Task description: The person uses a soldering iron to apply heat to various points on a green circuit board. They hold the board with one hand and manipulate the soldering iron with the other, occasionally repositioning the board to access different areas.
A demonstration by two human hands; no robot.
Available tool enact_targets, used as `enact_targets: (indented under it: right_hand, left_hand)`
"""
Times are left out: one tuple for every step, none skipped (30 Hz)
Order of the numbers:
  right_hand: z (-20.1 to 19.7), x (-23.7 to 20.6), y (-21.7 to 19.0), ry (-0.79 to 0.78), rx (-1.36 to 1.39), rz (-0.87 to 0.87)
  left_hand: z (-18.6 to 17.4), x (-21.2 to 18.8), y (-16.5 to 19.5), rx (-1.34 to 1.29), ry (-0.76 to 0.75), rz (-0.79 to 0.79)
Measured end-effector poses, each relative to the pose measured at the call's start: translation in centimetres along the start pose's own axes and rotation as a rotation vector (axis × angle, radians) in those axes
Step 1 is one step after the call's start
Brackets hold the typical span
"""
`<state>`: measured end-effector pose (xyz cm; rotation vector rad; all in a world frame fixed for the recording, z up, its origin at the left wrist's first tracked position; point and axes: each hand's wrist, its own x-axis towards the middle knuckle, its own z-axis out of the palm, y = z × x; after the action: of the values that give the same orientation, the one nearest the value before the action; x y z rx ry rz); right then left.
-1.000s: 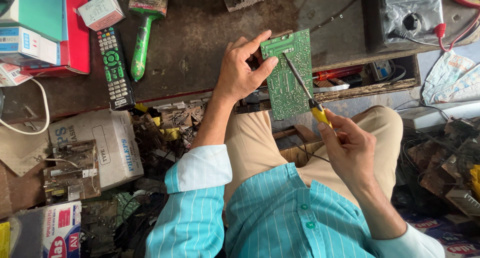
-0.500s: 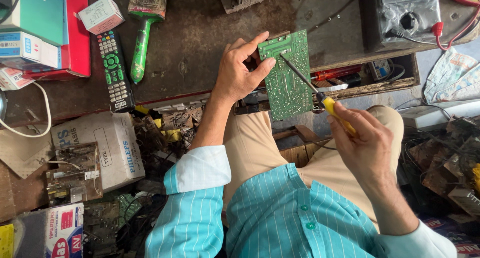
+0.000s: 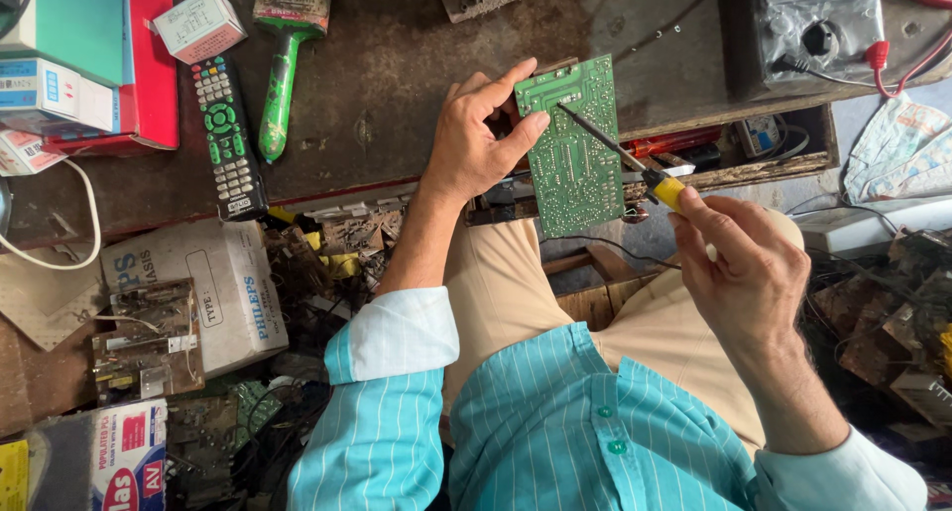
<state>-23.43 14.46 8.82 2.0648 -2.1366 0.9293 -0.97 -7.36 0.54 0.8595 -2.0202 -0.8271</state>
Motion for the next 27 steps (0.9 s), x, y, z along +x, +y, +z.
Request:
enact_targets:
  right_hand:
    - [0.0, 0.0, 0.0, 0.003, -0.003, -0.015]
    - [0.0, 0.1, -0.1, -0.002, 0.003, -0.001]
    - [0.1, 0.1, -0.1, -0.007, 0.009, 0.014]
    - [0.1, 0.1, -0.2, -0.013, 0.014, 0.030]
    - [0.1, 0.1, -0.3, -0.031, 0.054, 0.076]
    - [0.1, 0.0, -0.3, -0.049, 0.095, 0.122]
    - [0.1, 0.0, -0.3, -0.067, 0.136, 0.168]
    - [0.1, -0.1, -0.3, -0.062, 0.197, 0.187]
    - [0.1, -0.2, -0.3, -0.056, 0.258, 0.206]
    - [0.2, -0.3, -0.3, -0.051, 0.319, 0.224]
    - [0.2, -0.5, -0.3, -0.063, 0.314, 0.272]
    - [0.4, -0.7, -0.3, -0.075, 0.309, 0.320]
    - [0.6, -0.9, -0.2, -0.087, 0.305, 0.368]
    - [0.8, -1.0, -0.1, -0.092, 0.331, 0.408]
    - [1.1, -1.1, -0.1, -0.097, 0.357, 0.449]
    - [1.2, -1.3, 0.0, -0.100, 0.382, 0.492]
    - [1.4, -1.5, 0.1, -0.103, 0.384, 0.485]
    - [1.6, -1.6, 0.2, -0.107, 0.386, 0.477]
    - [1.8, -1.7, 0.3, -0.111, 0.388, 0.468]
    - [2.0, -1.8, 0.4, -0.126, 0.390, 0.489]
    - [2.2, -1.9, 0.5, -0.142, 0.392, 0.510]
    - [2.4, -2.0, 0.6, -0.159, 0.394, 0.531]
    - [2.6, -2.0, 0.7, -0.173, 0.410, 0.565]
    - [2.8, -2.1, 0.9, -0.187, 0.426, 0.598]
    - [3.0, -2.1, 1.0, -0.203, 0.443, 0.631]
    - [3.3, -2.1, 1.1, -0.200, 0.517, 0.638]
    - [3.5, -2.1, 1.4, -0.196, 0.591, 0.645]
  left_hand:
    - [0.0, 0.0, 0.0, -0.006, 0.000, -0.004]
    - [0.0, 0.0, 0.0, -0.010, 0.000, -0.006]
    - [0.0, 0.1, 0.0, -0.006, 0.003, -0.004]
    - [0.0, 0.0, 0.0, -0.003, 0.006, -0.001]
    - [0.0, 0.0, 0.0, 0.001, 0.009, 0.001]
    - [0.0, 0.0, 0.0, 0.003, 0.009, 0.005]
    - [0.0, 0.0, 0.1, 0.005, 0.010, 0.010]
    - [0.0, 0.0, 0.1, 0.007, 0.011, 0.014]
    - [0.0, 0.0, 0.1, 0.013, 0.010, 0.009]
    - [0.1, 0.1, 0.1, 0.018, 0.009, 0.003]
    - [0.1, 0.1, 0.1, 0.023, 0.008, -0.003]
    - [0.1, 0.1, 0.2, 0.024, 0.006, -0.010]
    - [0.1, 0.1, 0.2, 0.025, 0.003, -0.017]
    - [0.1, 0.1, 0.2, 0.027, 0.000, -0.023]
    - [0.0, 0.0, 0.2, 0.019, 0.002, -0.021]
    - [0.0, 0.0, 0.2, 0.009, 0.003, -0.018]
    - [0.0, 0.0, 0.2, -0.002, 0.005, -0.013]
    - [0.0, 0.0, 0.2, 0.006, 0.004, -0.011]
    - [0.0, 0.0, 0.2, 0.015, 0.005, -0.010]
    - [0.0, 0.0, 0.2, 0.024, 0.007, -0.009]
    - [0.0, 0.0, 0.2, 0.018, 0.004, -0.014]
    - [0.0, 0.0, 0.1, 0.013, 0.000, -0.020]
    - [0.0, 0.0, 0.1, 0.008, -0.003, -0.025]
    - [0.1, 0.1, 0.1, 0.011, -0.002, -0.017]
    - [0.0, 0.0, 0.0, 0.016, -0.001, -0.010]
    - [0.0, 0.0, 0.0, 0.021, -0.001, -0.003]
    - [0.0, -0.1, 0.0, 0.013, 0.000, -0.009]
